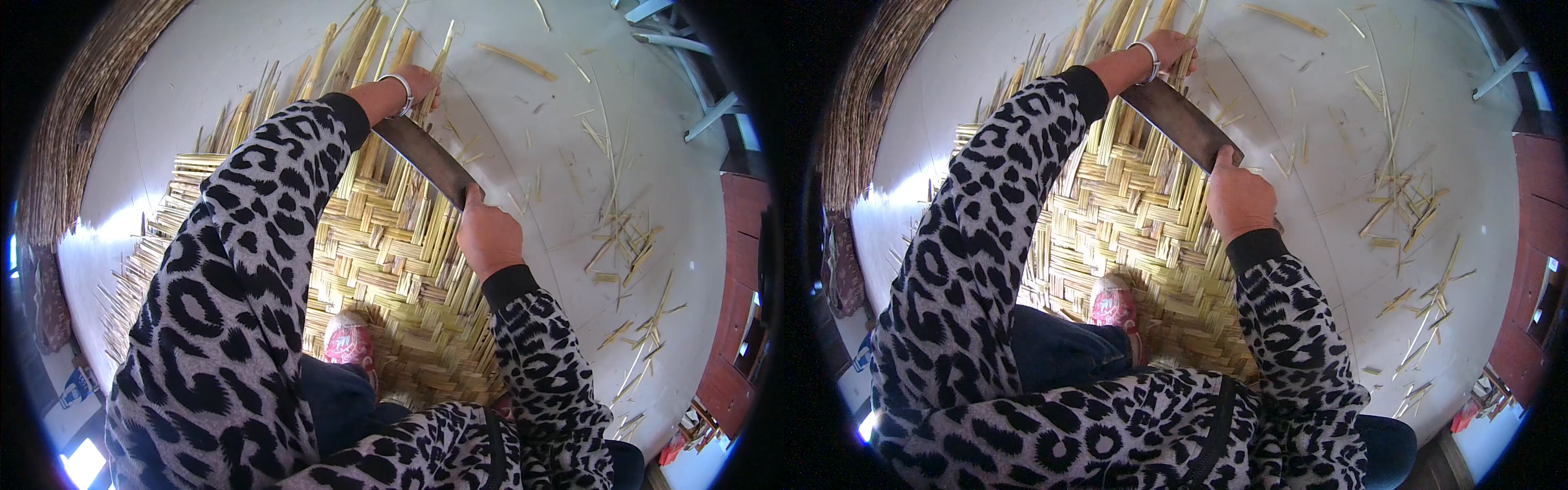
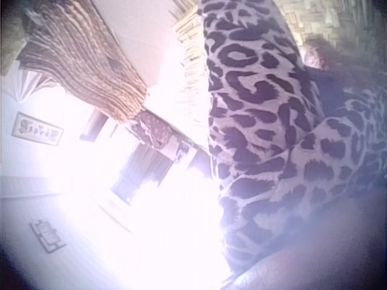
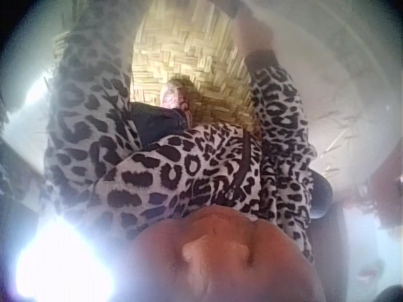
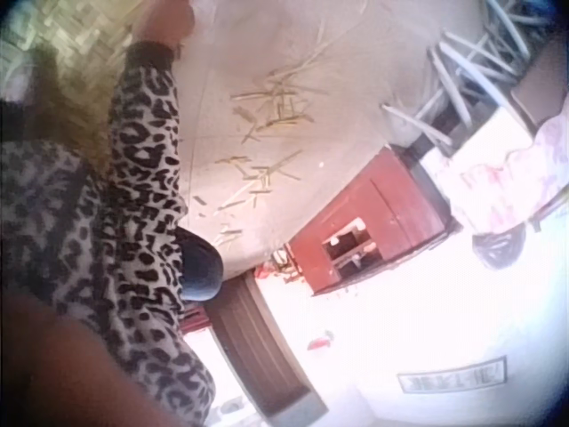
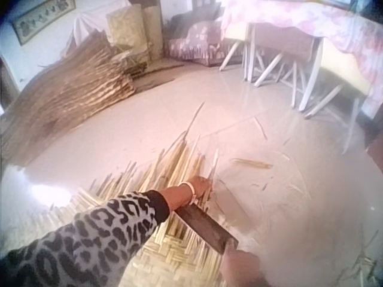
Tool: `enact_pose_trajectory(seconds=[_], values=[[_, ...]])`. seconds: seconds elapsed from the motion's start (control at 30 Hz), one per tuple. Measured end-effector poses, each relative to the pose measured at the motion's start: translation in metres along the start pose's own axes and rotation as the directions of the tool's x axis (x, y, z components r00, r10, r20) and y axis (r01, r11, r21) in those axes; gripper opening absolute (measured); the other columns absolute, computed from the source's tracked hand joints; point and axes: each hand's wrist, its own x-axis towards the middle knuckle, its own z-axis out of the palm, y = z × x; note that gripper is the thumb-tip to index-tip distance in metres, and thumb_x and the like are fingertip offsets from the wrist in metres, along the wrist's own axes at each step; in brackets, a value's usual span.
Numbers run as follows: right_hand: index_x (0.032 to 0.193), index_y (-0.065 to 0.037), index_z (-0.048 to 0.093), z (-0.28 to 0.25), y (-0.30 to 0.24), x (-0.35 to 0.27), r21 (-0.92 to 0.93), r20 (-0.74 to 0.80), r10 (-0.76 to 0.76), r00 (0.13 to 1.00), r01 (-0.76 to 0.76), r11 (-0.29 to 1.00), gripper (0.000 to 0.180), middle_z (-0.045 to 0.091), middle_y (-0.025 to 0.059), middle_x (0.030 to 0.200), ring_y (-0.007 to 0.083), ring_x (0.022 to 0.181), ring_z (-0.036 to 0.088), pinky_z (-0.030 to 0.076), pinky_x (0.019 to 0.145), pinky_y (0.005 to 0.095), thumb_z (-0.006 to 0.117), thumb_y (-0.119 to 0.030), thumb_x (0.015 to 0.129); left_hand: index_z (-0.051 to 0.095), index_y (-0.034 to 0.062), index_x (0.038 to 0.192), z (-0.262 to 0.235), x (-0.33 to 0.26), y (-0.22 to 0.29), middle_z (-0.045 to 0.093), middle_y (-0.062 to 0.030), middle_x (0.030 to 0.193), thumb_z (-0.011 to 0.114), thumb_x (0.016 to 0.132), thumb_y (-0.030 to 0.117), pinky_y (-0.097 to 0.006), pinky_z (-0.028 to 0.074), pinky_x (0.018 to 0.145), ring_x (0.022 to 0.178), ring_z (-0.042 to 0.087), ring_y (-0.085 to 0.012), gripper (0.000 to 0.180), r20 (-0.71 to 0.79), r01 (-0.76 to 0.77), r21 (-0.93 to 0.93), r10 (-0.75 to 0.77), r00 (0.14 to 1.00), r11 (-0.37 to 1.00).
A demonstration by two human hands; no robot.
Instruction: The person weaves a mat from dried palm leaves on the floor. They use a flat metal tool to press and align the leaves, repeatedly tapping and adjusting the weave to tighten the pattern.
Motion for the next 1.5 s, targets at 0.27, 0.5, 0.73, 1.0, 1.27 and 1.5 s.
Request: enact_pose_trajectory(seconds=[0.27,0.5,0.73,1.0,1.27,1.5], values=[[0.123,-0.001,0.052,0.008,-0.004,0.010,0.024,0.055,0.010,0.998,-0.011,1.000,0.038,0.069,0.0179,0.075,0.0353,0.069,0.069,0.055,0.060,0.0477,0.052,-0.012,0.086,0.065,0.0011,0.097,0.008,-0.017,-0.004,0.070,-0.0086,0.078,0.055,0.097,0.033,-0.033,0.056,0.066,0.069,0.068,-0.0200,0.033,-0.064,-0.090,-0.049,0.086,0.994,0.995],[0.125,0.008,0.049,0.017,-0.007,0.009,-0.011,0.025,0.002,1.000,-0.002,1.000,0.045,0.070,0.0163,0.073,0.0307,0.067,0.071,0.057,0.059,0.0430,0.055,-0.014,0.086,0.070,0.0087,0.091,0.024,-0.061,-0.002,0.069,-0.0088,0.076,0.051,0.093,0.041,-0.040,0.052,0.072,0.076,0.067,-0.0258,0.037,0.092,-0.355,0.750,0.443,0.892,0.558],[0.121,0.008,0.051,0.018,-0.007,0.009,-0.001,0.024,0.006,1.000,-0.006,1.000,0.042,0.070,0.0165,0.073,0.0311,0.066,0.071,0.057,0.059,0.0428,0.055,-0.014,0.086,0.069,0.0106,0.105,0.049,-0.072,-0.004,0.070,-0.0161,0.101,0.049,0.094,0.039,-0.047,0.051,0.085,0.096,0.065,-0.0394,0.036,0.021,-0.151,0.901,0.305,0.952,0.408],[0.105,0.004,0.056,0.008,-0.004,0.017,0.068,0.018,-0.016,1.000,0.015,0.998,0.025,0.070,0.0172,0.076,0.0323,0.069,0.071,0.057,0.061,0.0433,0.052,-0.014,0.088,0.072,0.0080,0.094,0.019,-0.028,0.005,0.072,-0.0100,0.095,0.058,0.088,0.030,-0.042,0.054,0.080,0.089,0.068,-0.0310,0.027,0.133,-0.204,0.785,0.162,0.978,0.584],[0.102,0.002,0.057,0.012,-0.005,0.017,0.049,0.026,-0.001,1.000,0.000,0.999,0.023,0.071,0.0172,0.079,0.0312,0.071,0.072,0.058,0.062,0.0420,0.050,-0.015,0.090,0.071,0.0108,0.097,0.044,-0.031,-0.021,0.069,-0.0109,0.107,0.058,0.087,0.021,-0.046,0.056,0.084,0.099,0.067,-0.0328,0.019,0.139,-0.170,0.984,0.367,0.920,0.053],[0.116,0.001,0.056,0.011,-0.012,0.024,0.140,0.092,0.021,0.996,-0.033,0.990,0.033,0.070,0.0186,0.081,0.0368,0.074,0.070,0.056,0.065,0.0484,0.052,-0.014,0.087,0.069,0.0060,0.090,0.005,-0.029,-0.005,0.068,-0.0088,0.074,0.056,0.091,0.034,-0.037,0.053,0.067,0.069,0.067,-0.0221,0.030,0.059,-0.208,0.788,0.265,0.962,0.580]])
